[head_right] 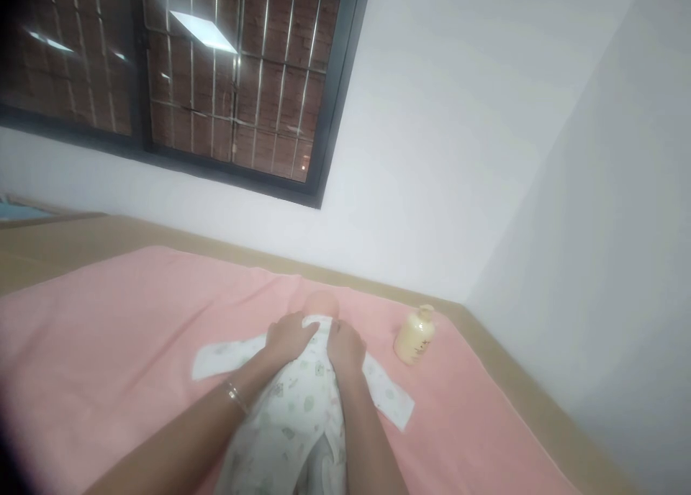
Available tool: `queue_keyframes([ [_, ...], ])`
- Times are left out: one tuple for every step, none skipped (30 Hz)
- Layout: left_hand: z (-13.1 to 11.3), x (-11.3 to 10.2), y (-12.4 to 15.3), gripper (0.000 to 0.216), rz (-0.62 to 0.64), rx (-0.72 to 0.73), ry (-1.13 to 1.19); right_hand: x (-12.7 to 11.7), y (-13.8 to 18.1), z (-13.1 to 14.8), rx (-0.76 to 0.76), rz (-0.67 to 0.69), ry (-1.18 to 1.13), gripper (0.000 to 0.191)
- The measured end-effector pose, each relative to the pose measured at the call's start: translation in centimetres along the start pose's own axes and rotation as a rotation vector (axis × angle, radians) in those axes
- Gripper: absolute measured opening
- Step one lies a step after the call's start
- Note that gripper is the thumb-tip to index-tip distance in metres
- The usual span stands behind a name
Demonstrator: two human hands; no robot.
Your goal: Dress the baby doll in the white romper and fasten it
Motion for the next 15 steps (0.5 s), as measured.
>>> queue_keyframes([
  [0.03, 0.04, -0.02, 0.049, 0.000, 0.000, 0.000, 0.00, 0.00, 0.01, -0.003, -0.001, 0.000, 0.049],
  [0.06, 0.09, -0.04, 0.049, -0.002, -0.001, -0.001, 0.01, 0.00, 0.01, -0.005, -0.001, 0.000, 0.049],
  [0.11, 0.13, -0.06, 0.049, -0.004, -0.002, -0.002, 0.03, -0.01, 0.00, -0.006, -0.002, 0.001, 0.049],
  [0.15, 0.16, -0.08, 0.049, -0.007, -0.002, -0.003, 0.07, -0.04, -0.02, -0.005, -0.002, 0.002, 0.049],
  [0.19, 0.19, -0.10, 0.049, -0.010, -0.003, -0.005, 0.11, -0.08, -0.05, -0.006, -0.002, 0.003, 0.049],
  [0.22, 0.22, -0.12, 0.049, -0.012, -0.003, -0.006, 0.15, -0.13, -0.08, -0.006, -0.003, 0.004, 0.049],
  [0.26, 0.24, -0.13, 0.049, -0.013, -0.003, -0.007, 0.19, -0.18, -0.12, -0.008, -0.005, 0.004, 0.049],
  [0.28, 0.26, -0.14, 0.049, -0.013, -0.002, -0.007, 0.24, -0.24, -0.16, -0.013, -0.006, 0.004, 0.050],
  [0.29, 0.28, -0.14, 0.050, -0.013, -0.001, -0.008, 0.28, -0.30, -0.21, -0.018, -0.006, 0.004, 0.049],
  [0.30, 0.29, -0.14, 0.050, -0.013, 0.000, -0.008, 0.32, -0.36, -0.25, -0.025, -0.006, 0.004, 0.049],
  [0.31, 0.30, -0.13, 0.051, -0.014, 0.000, -0.008, 0.35, -0.42, -0.30, -0.031, -0.004, 0.003, 0.049],
  [0.32, 0.30, -0.12, 0.051, -0.014, 0.000, -0.008, 0.37, -0.47, -0.35, -0.037, -0.002, 0.003, 0.049],
  [0.33, 0.31, -0.11, 0.051, -0.015, 0.000, -0.009, 0.39, -0.52, -0.39, -0.043, 0.000, 0.003, 0.049],
  [0.33, 0.31, -0.11, 0.051, -0.015, -0.001, -0.009, 0.39, -0.57, -0.42, -0.048, 0.002, 0.003, 0.048],
  [0.34, 0.32, -0.11, 0.051, -0.014, -0.002, -0.010, 0.38, -0.61, -0.44, -0.052, 0.003, 0.003, 0.048],
])
Point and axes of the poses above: each hand's wrist, its own y-axis away from the middle knuckle, its own x-axis out of the palm, z = x × y, the point moved 4 cm from there along -y, towards the middle knuckle, and after that the axes turned 8 degrees about y, right-handed, at the moved point
